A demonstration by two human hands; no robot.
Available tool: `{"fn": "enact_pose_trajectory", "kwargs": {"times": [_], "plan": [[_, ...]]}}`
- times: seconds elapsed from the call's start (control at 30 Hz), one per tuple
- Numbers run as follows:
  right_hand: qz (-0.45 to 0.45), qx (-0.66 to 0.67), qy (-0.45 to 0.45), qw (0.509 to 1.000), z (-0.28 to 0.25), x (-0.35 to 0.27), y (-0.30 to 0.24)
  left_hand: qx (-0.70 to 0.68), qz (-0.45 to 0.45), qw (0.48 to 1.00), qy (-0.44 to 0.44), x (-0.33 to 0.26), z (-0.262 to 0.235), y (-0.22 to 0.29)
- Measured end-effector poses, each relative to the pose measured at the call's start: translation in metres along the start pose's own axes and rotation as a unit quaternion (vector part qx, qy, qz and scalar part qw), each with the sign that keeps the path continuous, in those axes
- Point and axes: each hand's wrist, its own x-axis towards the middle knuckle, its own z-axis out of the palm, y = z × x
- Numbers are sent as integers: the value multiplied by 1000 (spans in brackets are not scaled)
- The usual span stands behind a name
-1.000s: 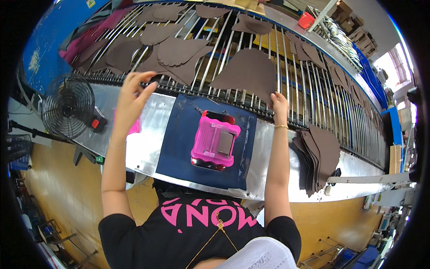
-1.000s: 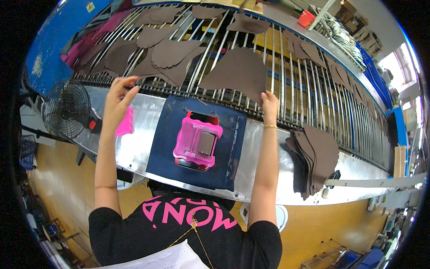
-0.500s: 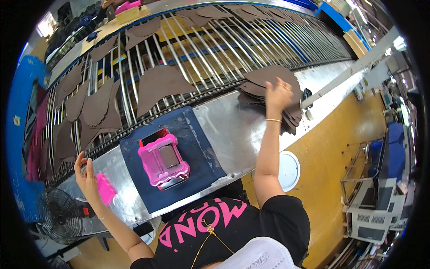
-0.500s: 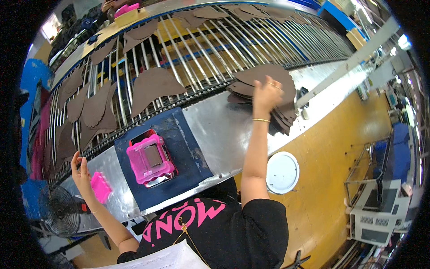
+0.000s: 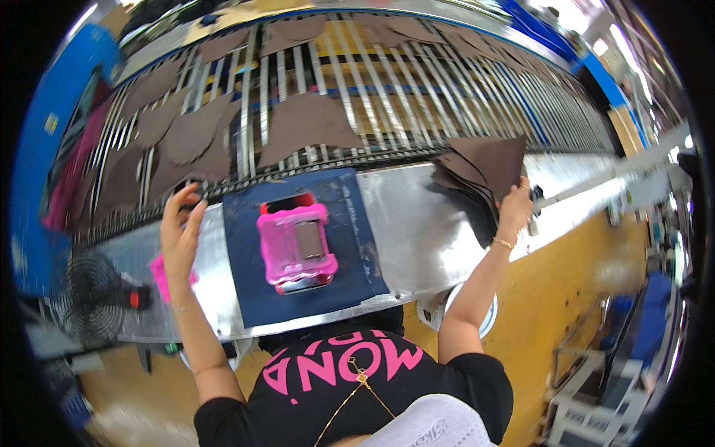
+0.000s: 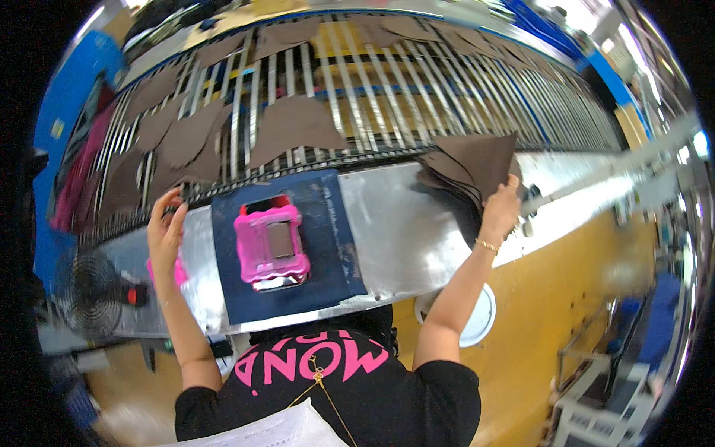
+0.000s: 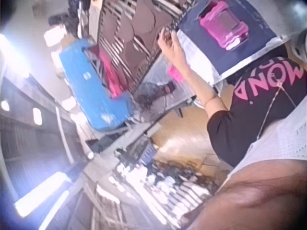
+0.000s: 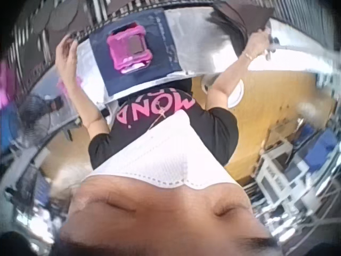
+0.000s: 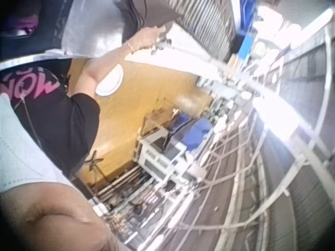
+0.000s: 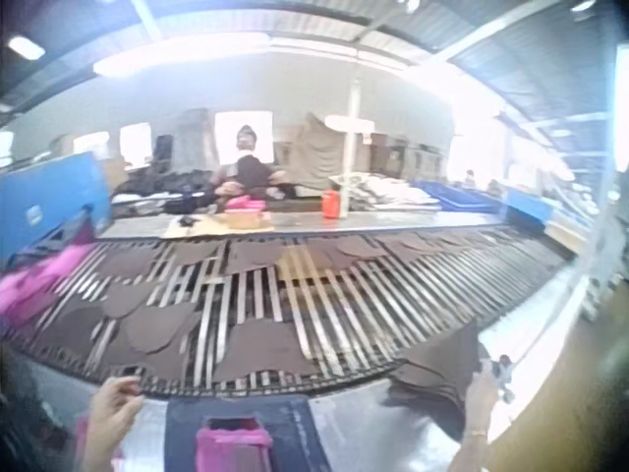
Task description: The person picks brown fabric pieces from a conveyor belt and places them into a pink plastic container on the table. They repeatedly handle the pieces, stacking them in the container.
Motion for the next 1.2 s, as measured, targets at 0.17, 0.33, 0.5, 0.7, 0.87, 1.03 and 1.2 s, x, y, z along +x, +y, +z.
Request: {"fn": "enact_pose_trajectory", "kwargs": {"times": [0.17,0.33,0.5,0.7,0.87,1.03,1.2], "plan": [[-242,298,-44,922,-59,-79,-124,-4,12,1000,-17,-3,9,11],[-243,617,-290,690,-52,-158,-184,-125,66,987,72,-5,29,23],[-380,539,-314,683,-28,-201,-197,-157,24,982,102,-23,-35,25],[-464,441,-347,686,-14,-217,-201,32,91,985,146,-49,-78,35],[-517,402,-278,702,-16,-202,-179,51,34,996,66,-52,-64,34],[-481,319,-291,763,-12,-176,-128,142,113,982,-52,-41,-18,27],[-356,350,-313,808,3,-153,-51,152,217,951,-161,-26,34,37]]}}
